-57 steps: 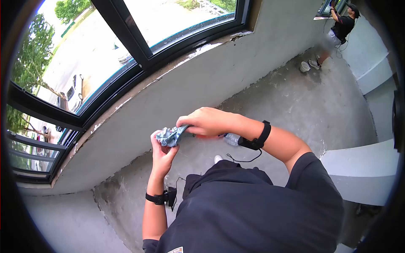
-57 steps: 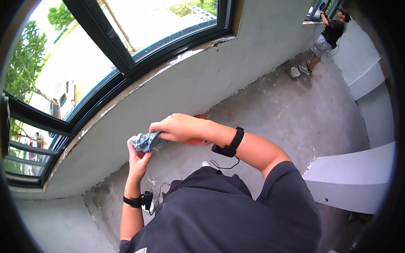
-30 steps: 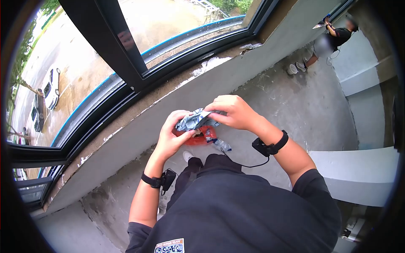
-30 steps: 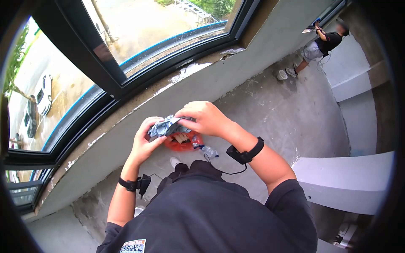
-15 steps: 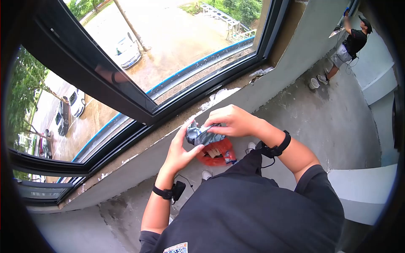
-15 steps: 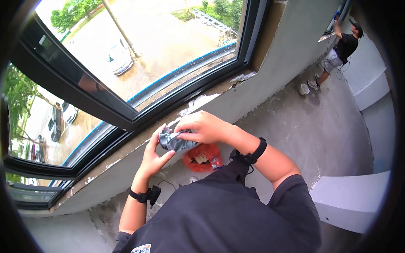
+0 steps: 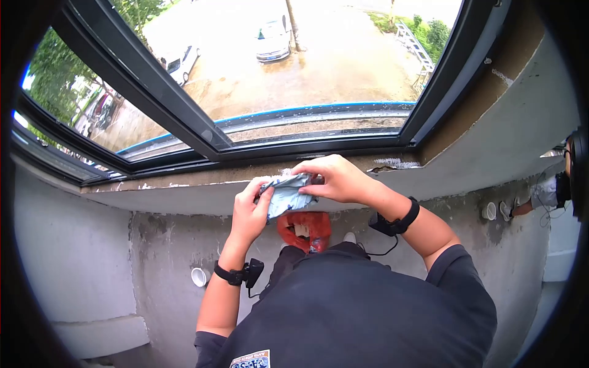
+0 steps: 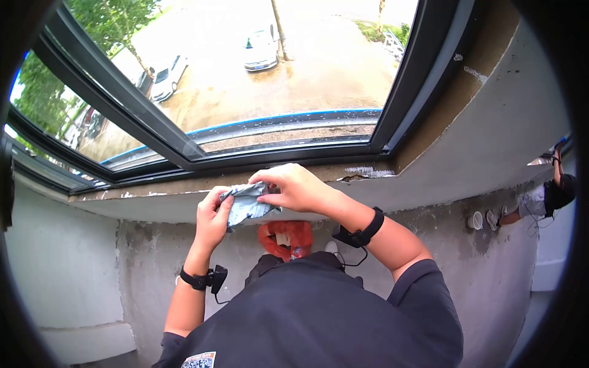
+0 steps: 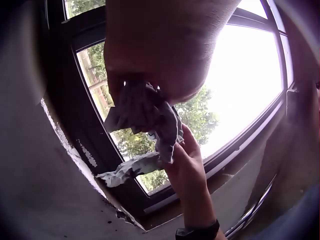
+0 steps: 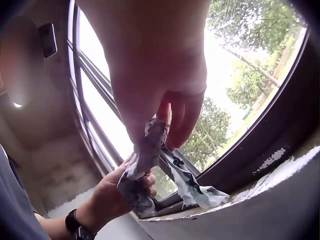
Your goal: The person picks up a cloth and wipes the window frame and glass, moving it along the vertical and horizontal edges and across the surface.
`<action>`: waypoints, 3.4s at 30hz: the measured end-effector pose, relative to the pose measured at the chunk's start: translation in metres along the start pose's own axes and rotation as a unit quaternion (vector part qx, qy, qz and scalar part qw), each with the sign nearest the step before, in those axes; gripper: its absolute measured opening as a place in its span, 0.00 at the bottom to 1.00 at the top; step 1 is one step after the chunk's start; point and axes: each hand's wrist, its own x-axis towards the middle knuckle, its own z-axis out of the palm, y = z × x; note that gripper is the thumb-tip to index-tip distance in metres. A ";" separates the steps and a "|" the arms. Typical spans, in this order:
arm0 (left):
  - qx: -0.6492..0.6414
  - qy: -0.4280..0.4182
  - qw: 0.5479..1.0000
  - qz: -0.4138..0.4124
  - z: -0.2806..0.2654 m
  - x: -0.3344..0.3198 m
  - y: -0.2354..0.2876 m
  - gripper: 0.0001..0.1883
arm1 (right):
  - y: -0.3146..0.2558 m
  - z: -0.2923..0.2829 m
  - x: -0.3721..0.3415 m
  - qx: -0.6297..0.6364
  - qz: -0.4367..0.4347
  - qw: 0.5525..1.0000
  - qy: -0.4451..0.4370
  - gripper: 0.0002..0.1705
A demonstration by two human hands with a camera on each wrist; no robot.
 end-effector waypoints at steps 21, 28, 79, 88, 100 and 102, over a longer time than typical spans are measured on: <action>-0.434 -0.044 0.890 -0.134 -0.117 0.015 -0.084 0.31 | -0.052 0.090 0.091 -0.083 0.163 0.972 0.147 0.20; -0.374 0.143 0.916 0.010 -0.090 0.039 -0.126 0.23 | -0.035 0.112 0.126 0.122 0.233 0.929 0.259 0.13; 0.158 -0.004 0.967 0.200 -0.087 0.038 -0.160 0.19 | 0.042 0.159 0.147 -0.092 0.129 0.967 0.197 0.15; 0.216 -0.028 0.962 0.168 -0.084 0.072 -0.161 0.21 | 0.047 0.157 0.148 -0.034 0.130 0.974 0.185 0.15; 0.253 -0.018 0.938 0.238 -0.109 0.093 -0.127 0.21 | 0.018 0.122 0.170 0.012 0.122 0.971 0.204 0.13; 0.272 0.011 0.925 0.266 -0.112 0.100 -0.116 0.23 | 0.002 0.111 0.178 0.028 0.113 0.968 0.220 0.13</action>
